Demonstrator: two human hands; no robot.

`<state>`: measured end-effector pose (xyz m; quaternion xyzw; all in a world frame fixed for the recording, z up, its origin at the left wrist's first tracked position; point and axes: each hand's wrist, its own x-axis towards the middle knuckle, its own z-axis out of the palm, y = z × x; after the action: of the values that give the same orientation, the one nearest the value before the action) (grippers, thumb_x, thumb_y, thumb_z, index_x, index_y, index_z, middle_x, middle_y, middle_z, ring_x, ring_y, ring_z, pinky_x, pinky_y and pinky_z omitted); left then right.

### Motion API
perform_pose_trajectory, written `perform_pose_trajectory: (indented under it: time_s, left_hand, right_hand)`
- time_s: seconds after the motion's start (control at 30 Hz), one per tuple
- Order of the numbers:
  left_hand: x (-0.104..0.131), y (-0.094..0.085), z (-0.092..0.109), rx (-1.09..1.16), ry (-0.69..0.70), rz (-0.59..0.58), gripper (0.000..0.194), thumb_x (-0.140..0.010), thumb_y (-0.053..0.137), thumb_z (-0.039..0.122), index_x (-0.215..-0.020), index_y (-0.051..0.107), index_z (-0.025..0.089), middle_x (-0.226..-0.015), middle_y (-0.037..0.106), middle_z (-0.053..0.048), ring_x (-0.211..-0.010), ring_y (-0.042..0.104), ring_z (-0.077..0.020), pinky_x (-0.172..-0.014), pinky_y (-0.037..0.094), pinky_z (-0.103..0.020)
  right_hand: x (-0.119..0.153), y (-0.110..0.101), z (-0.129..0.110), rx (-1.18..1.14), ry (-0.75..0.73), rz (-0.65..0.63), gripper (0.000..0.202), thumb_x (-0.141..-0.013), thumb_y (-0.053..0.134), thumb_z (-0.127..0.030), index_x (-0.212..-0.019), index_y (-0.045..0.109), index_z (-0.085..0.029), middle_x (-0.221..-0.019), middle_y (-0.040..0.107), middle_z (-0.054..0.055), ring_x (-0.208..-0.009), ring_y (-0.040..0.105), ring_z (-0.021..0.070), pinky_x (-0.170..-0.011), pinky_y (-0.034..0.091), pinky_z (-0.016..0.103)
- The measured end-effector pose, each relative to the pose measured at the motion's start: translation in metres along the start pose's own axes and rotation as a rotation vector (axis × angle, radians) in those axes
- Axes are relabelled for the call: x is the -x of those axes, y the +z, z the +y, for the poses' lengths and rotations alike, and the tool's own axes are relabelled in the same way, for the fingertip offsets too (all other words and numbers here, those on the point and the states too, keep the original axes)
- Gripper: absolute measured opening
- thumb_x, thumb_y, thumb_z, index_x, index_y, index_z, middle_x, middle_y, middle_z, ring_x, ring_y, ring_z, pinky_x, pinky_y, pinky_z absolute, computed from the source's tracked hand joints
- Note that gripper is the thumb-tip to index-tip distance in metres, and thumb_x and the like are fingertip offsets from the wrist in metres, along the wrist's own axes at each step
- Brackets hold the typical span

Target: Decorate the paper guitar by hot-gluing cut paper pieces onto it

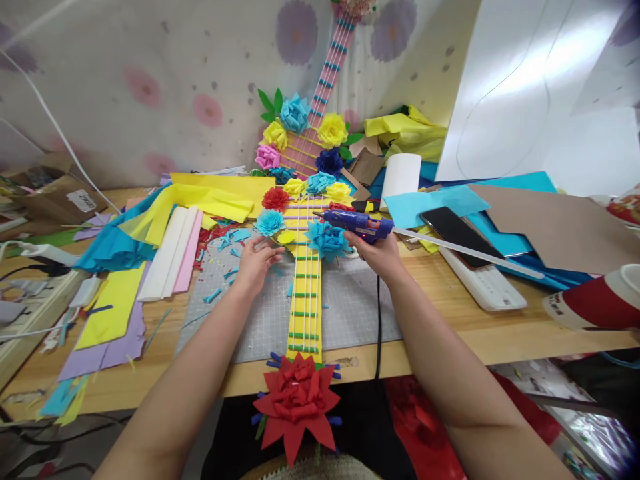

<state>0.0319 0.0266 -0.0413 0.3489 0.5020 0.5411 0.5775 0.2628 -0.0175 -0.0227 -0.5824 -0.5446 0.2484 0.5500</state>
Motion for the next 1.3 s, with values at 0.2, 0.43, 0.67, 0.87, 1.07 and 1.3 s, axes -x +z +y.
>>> perform_pose_trajectory:
  time_s: [0.2, 0.43, 0.67, 0.87, 1.07, 1.3]
  left_hand:
    - [0.002, 0.001, 0.001, 0.097, -0.036, 0.027, 0.026, -0.065, 0.065, 0.005, -0.08, 0.046, 0.016, -0.068, 0.062, -0.001, -0.069, 0.067, -0.0126, -0.072, 0.054, -0.027]
    - [-0.007, -0.046, 0.04, -0.055, 0.178, 0.167, 0.014, -0.065, 0.063, 0.016, -0.075, 0.054, 0.016, -0.064, 0.059, 0.002, -0.059, 0.058, -0.0083, -0.062, 0.049, -0.022]
    - [-0.023, -0.099, 0.05, -0.782, 0.502, 0.489, 0.019, -0.064, 0.062, 0.022, -0.083, 0.062, 0.02, -0.082, 0.064, -0.005, -0.08, 0.059, -0.0201, -0.077, 0.049, -0.037]
    - [-0.021, -0.102, 0.046, -1.126, 0.505, 0.4, 0.009, -0.067, 0.06, 0.029, -0.07, 0.066, 0.023, -0.067, 0.064, -0.005, -0.076, 0.059, -0.0266, -0.076, 0.045, -0.039]
    - [-0.01, -0.085, 0.046, -1.175, 0.329, 0.138, 0.021, -0.066, 0.064, 0.042, -0.063, 0.064, 0.021, -0.063, 0.064, -0.002, -0.061, 0.056, -0.0187, -0.061, 0.039, -0.029]
    - [-0.015, -0.076, 0.026, -1.247, 0.426, -0.106, 0.019, -0.06, 0.071, 0.034, -0.071, 0.065, 0.02, -0.076, 0.066, -0.006, -0.072, 0.058, -0.0216, -0.069, 0.043, -0.033]
  right_hand:
    - [0.001, 0.001, 0.005, 0.009, -0.016, -0.002, 0.035, -0.065, 0.071, -0.052, -0.07, 0.065, -0.018, -0.055, 0.057, 0.001, -0.059, 0.057, 0.0165, -0.053, 0.048, 0.029]
    - [0.001, 0.002, 0.012, 0.046, -0.028, -0.006, 0.036, -0.066, 0.069, -0.054, -0.075, 0.066, -0.019, -0.058, 0.059, 0.001, -0.062, 0.058, 0.0176, -0.054, 0.049, 0.029]
    - [0.001, 0.003, 0.012, 0.06, -0.028, -0.022, 0.036, -0.065, 0.069, -0.055, -0.072, 0.064, -0.019, -0.054, 0.055, -0.001, -0.053, 0.053, 0.0142, -0.049, 0.045, 0.027]
    - [0.001, 0.004, 0.017, 0.051, -0.038, -0.018, 0.034, -0.067, 0.069, -0.053, -0.072, 0.063, -0.019, -0.054, 0.055, -0.001, -0.052, 0.051, 0.0134, -0.049, 0.045, 0.027]
    - [0.002, 0.007, 0.013, 0.082, -0.064, -0.034, 0.033, -0.067, 0.069, -0.05, -0.077, 0.064, -0.019, -0.058, 0.058, 0.0, -0.058, 0.056, 0.0164, -0.051, 0.047, 0.029]
    - [0.003, 0.01, 0.013, 0.083, -0.064, -0.073, 0.031, -0.067, 0.069, -0.049, -0.077, 0.064, -0.02, -0.06, 0.059, 0.001, -0.06, 0.057, 0.0173, -0.05, 0.047, 0.029]
